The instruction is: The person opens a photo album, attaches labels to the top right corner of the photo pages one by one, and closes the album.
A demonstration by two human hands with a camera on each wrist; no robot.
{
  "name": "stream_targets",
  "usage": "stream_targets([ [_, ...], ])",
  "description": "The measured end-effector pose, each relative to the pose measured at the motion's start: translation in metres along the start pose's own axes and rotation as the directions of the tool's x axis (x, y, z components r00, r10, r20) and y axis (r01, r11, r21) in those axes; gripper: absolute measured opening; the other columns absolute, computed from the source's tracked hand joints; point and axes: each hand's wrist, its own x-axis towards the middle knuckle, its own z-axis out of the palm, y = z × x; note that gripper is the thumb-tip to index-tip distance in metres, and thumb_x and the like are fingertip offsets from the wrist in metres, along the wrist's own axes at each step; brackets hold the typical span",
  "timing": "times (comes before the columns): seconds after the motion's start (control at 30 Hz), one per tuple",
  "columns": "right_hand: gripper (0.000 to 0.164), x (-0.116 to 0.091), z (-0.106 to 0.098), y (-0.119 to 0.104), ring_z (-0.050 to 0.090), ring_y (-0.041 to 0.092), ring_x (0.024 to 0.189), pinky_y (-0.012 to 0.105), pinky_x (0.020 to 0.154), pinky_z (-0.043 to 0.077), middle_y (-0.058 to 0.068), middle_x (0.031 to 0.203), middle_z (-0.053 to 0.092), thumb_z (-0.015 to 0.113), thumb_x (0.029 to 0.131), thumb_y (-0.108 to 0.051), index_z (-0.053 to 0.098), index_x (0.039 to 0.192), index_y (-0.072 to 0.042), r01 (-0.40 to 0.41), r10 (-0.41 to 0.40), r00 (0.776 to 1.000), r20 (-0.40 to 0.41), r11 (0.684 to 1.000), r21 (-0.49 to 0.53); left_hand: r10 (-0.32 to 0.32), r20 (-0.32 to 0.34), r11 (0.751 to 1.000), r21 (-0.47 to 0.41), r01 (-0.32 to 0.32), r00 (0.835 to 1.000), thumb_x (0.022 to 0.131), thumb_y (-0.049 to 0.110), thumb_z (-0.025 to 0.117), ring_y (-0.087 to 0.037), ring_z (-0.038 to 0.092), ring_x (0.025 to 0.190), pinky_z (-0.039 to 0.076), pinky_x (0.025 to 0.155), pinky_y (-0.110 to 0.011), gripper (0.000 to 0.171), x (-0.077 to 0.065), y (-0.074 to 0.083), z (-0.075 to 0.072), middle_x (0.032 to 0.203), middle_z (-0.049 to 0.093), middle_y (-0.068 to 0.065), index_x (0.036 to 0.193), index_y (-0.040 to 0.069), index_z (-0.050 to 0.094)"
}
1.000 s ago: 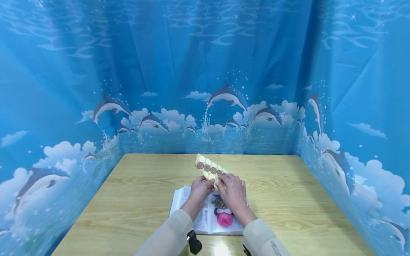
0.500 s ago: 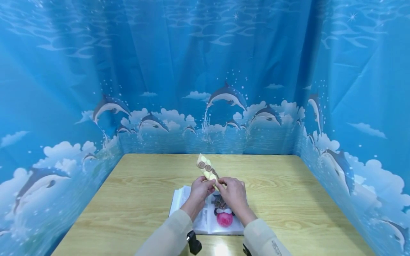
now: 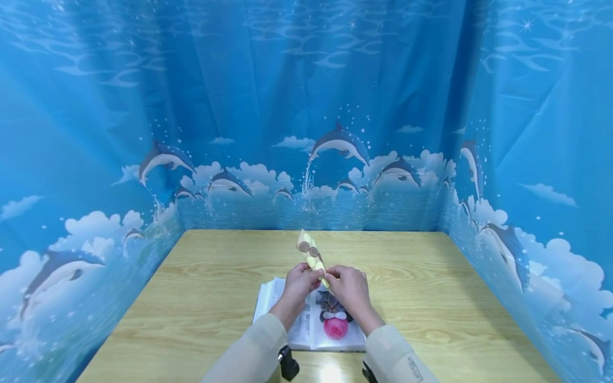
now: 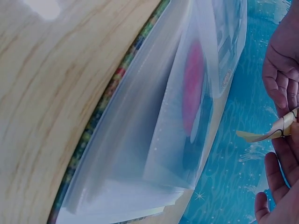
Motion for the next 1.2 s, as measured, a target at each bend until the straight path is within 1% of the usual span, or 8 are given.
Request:
stream_targets([
  [0.13, 0.011, 0.000, 0.000, 0.000, 0.069, 0.020, 0.081, 0.045, 0.083, 0.046, -0.004, 0.083, 0.074, 0.074, 0.089, -0.024, 0.079, 0.093, -0.015, -0.007, 0.007, 1.000, 0.000, 1.000, -0.004, 0.020, 0.008, 1.000, 0.009, -0.021, 1.000, 0.088, 0.003, 0.071, -0.013, 0.064, 0.076, 0.058, 0.083, -0.035, 0.031, 0.000, 0.000, -0.001, 0.094, 0.071, -0.008, 0.116, -0.008, 0.060],
  [0.2, 0.010, -0.001, 0.001, 0.000, 0.069, 0.020, 0.080, 0.045, 0.083, 0.046, -0.004, 0.082, 0.074, 0.074, 0.089, -0.023, 0.079, 0.093, -0.015, -0.005, 0.005, 1.000, -0.002, 1.000, -0.010, 0.024, 0.009, 1.000, 0.015, -0.024, 1.000, 0.088, 0.004, 0.071, -0.012, 0.064, 0.076, 0.057, 0.083, -0.036, 0.030, 0.000, -0.001, -0.001, 0.093, 0.072, -0.008, 0.115, -0.008, 0.061],
  [0.37, 0.009, -0.001, 0.001, 0.001, 0.068, 0.020, 0.078, 0.047, 0.085, 0.047, -0.005, 0.080, 0.073, 0.073, 0.089, -0.020, 0.079, 0.092, -0.015, -0.004, 0.004, 1.000, -0.008, 1.000, -0.014, 0.014, -0.001, 1.000, 0.025, -0.014, 1.000, 0.088, 0.004, 0.071, -0.013, 0.065, 0.077, 0.057, 0.082, -0.035, 0.030, 0.000, 0.000, 0.000, 0.096, 0.073, -0.009, 0.114, -0.006, 0.062],
  [0.57, 0.010, 0.000, 0.000, 0.004, 0.066, 0.018, 0.077, 0.048, 0.087, 0.047, -0.005, 0.081, 0.073, 0.072, 0.090, -0.022, 0.078, 0.095, -0.015, -0.057, 0.057, 0.998, 0.012, 0.998, 0.002, 0.009, -0.004, 1.000, 0.020, -0.009, 1.000, 0.089, 0.004, 0.070, -0.013, 0.066, 0.079, 0.058, 0.079, -0.031, 0.032, 0.000, 0.000, 0.002, 0.105, 0.072, -0.015, 0.118, -0.007, 0.060],
  [0.77, 0.010, 0.002, 0.000, 0.007, 0.059, 0.012, 0.069, 0.041, 0.074, 0.049, -0.007, 0.076, 0.070, 0.072, 0.090, -0.023, 0.077, 0.093, -0.015, -0.103, 0.103, 0.994, 0.030, 0.995, 0.014, 0.004, -0.013, 1.000, 0.011, -0.004, 1.000, 0.090, 0.003, 0.068, -0.012, 0.066, 0.077, 0.058, 0.075, -0.028, 0.033, 0.000, 0.000, 0.004, 0.110, 0.071, -0.018, 0.120, -0.007, 0.059],
  [0.9, 0.010, 0.002, -0.001, 0.008, 0.057, 0.011, 0.067, 0.037, 0.067, 0.049, -0.007, 0.076, 0.070, 0.072, 0.091, -0.023, 0.077, 0.092, -0.015, -0.101, 0.100, 0.995, 0.031, 0.994, 0.030, -0.001, -0.018, 1.000, 0.001, 0.001, 1.000, 0.091, 0.002, 0.068, -0.012, 0.066, 0.075, 0.057, 0.072, -0.026, 0.032, 0.000, 0.000, 0.004, 0.107, 0.072, -0.017, 0.120, -0.007, 0.059],
  [1.07, 0.012, 0.002, -0.001, 0.010, 0.059, 0.012, 0.069, 0.035, 0.066, 0.050, -0.004, 0.079, 0.070, 0.070, 0.093, -0.023, 0.077, 0.092, -0.013, -0.126, 0.124, 0.992, 0.031, 0.988, 0.093, -0.005, -0.030, 1.000, 0.007, 0.005, 1.000, 0.090, 0.002, 0.068, -0.013, 0.065, 0.076, 0.058, 0.073, -0.027, 0.033, 0.000, 0.000, 0.003, 0.104, 0.072, -0.014, 0.121, -0.007, 0.059],
  [1.2, 0.013, 0.002, -0.001, 0.012, 0.058, 0.013, 0.070, 0.033, 0.066, 0.051, -0.001, 0.080, 0.069, 0.068, 0.094, -0.021, 0.076, 0.094, -0.010, -0.186, 0.181, 0.982, 0.047, 0.966, 0.177, 0.001, -0.031, 1.000, 0.014, -0.001, 1.000, 0.091, 0.002, 0.068, -0.013, 0.065, 0.076, 0.058, 0.074, -0.028, 0.033, 0.001, 0.001, 0.003, 0.103, 0.072, -0.015, 0.121, -0.008, 0.058],
])
